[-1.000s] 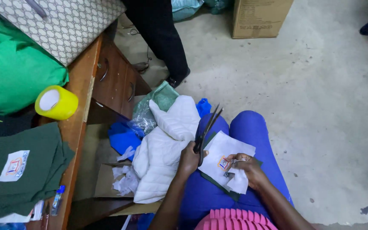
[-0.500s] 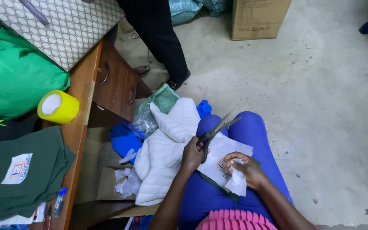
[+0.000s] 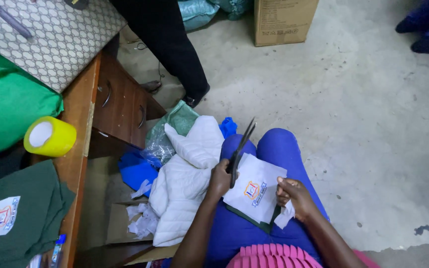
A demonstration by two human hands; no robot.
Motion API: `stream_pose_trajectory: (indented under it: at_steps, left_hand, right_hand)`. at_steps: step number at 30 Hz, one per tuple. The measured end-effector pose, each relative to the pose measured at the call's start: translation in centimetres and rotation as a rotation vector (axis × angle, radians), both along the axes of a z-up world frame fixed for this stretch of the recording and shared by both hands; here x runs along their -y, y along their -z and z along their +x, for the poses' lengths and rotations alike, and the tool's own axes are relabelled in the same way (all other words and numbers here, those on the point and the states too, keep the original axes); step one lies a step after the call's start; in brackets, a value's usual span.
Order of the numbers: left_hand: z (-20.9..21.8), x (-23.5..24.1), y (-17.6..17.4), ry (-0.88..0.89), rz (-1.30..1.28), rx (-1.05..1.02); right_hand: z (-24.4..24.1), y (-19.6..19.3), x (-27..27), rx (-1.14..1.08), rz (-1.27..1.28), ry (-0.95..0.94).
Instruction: The person sits on the floor and uses scissors to cut a white fabric piece that is layered on top of a green fabric piece. They repeatedly trim the white fabric, occasionally lifting and repositioning the layers while cutting.
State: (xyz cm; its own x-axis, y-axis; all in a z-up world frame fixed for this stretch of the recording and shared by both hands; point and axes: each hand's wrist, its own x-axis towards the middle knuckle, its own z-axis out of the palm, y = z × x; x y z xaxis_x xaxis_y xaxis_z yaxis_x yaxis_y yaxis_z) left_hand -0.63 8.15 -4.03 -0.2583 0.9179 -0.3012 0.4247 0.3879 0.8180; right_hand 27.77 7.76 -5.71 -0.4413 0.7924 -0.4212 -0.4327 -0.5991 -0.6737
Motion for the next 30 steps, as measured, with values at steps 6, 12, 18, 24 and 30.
stream_pose_trajectory:
  at_steps: [6, 12, 18, 24, 30]
  left_hand:
    - [-5.6, -0.9, 1.5, -0.291, 0.037, 0.184]
    - [-4.4, 1.0, -2.0, -0.162, -0.149, 0.050]
    - [-4.8, 1.7, -0.2, -0.140, 0.047, 0.498]
    - [-3.3, 1.8, 1.2, -0.121, 0.069, 0.627]
    - [-0.9, 2.3, -4.8, -0.145, 0.145, 0.805]
  right_hand:
    - [1.2, -0.5, -1.1, 0.026, 0.029, 0.045]
    - [-3.7, -6.9, -0.9, 0.237, 0.146, -0.066]
    - [-10.9, -3.9, -3.0, 0.404, 0.428, -0.306]
    - [-13.3, 3.0, -5.1, 0.575, 0.536, -0.384]
    - [-12.5, 1.4, -4.6, 0.529, 0.310, -0.418]
